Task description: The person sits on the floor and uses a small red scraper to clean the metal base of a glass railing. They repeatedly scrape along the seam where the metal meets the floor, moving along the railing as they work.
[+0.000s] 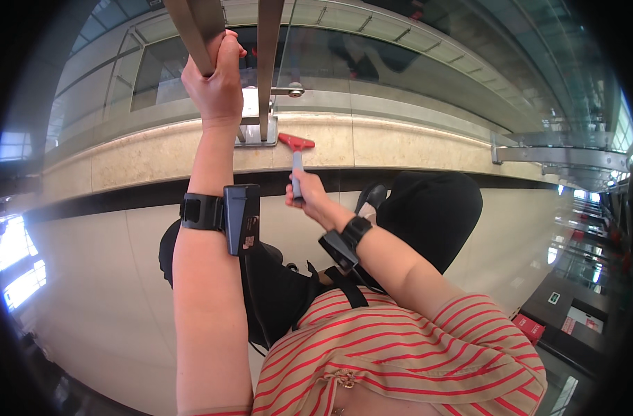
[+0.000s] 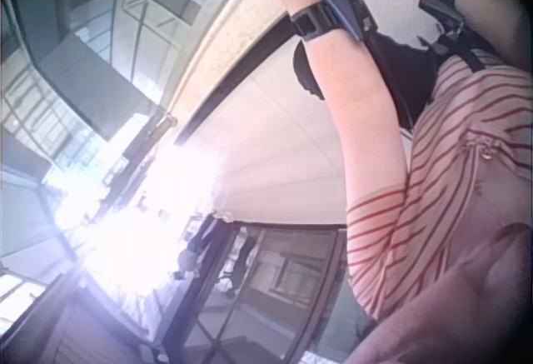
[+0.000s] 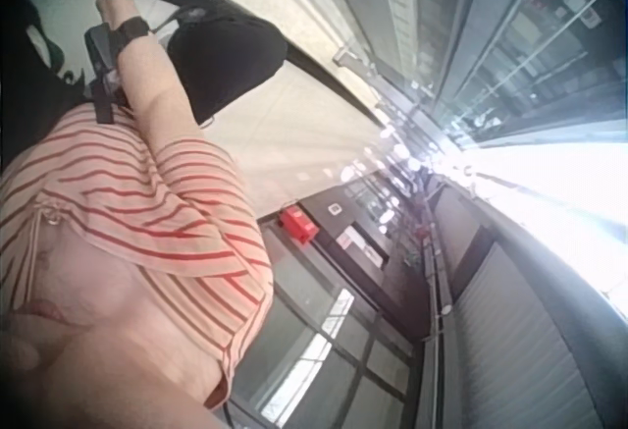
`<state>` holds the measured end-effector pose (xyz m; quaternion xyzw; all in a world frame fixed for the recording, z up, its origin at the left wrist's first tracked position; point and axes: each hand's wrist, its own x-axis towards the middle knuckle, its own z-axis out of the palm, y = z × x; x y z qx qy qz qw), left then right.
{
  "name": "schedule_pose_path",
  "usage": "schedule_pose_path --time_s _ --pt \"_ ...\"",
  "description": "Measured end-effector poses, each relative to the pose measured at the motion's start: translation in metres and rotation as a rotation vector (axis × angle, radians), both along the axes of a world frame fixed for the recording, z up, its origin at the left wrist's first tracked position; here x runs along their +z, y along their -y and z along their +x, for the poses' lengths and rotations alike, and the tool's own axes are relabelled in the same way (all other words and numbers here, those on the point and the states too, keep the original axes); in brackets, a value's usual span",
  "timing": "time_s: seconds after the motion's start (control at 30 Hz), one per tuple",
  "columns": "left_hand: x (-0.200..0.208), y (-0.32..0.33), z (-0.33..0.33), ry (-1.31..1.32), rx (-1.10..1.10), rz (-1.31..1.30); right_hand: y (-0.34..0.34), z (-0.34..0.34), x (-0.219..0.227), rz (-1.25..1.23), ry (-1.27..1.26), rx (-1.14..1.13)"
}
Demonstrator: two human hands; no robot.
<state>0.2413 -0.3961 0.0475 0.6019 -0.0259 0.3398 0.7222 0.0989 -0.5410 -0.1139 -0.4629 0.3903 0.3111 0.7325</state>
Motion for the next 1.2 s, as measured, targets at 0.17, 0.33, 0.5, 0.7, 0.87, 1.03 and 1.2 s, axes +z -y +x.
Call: schedule_pose_path --time_s 0.17,0.33,0.5,0.7,0.87,1.03,1.2 --pt "0.002 0.0 -0.001 -0.001 0.015 0.015 -0.012 0.022 -0.005 0.05 -0.06 -0.085" --pt "0.003 0.0 -0.002 -0.002 0.049 0.053 -0.024 0.039 -0.002 0.269 0.038 -0.008" --pt "0.004 0.001 -0.002 0.016 0.01 0.063 -0.029 0.072 -0.003 0.239 0.088 -0.143" --pt "0.004 0.003 -0.003 0.035 0.014 0.035 -0.039 0.076 -0.015 0.296 0.067 -0.121" --pt "0.005 0.004 -0.004 -0.004 0.025 0.05 -0.025 0.078 -0.023 0.132 0.049 0.042" --pt "0.005 0.004 -0.004 0.02 0.024 0.035 0.002 0.069 -0.029 -0.045 0.122 -0.334" --pt "0.003 0.002 -0.003 -0.008 0.031 0.057 0.003 0.08 -0.036 0.141 0.083 -0.309"
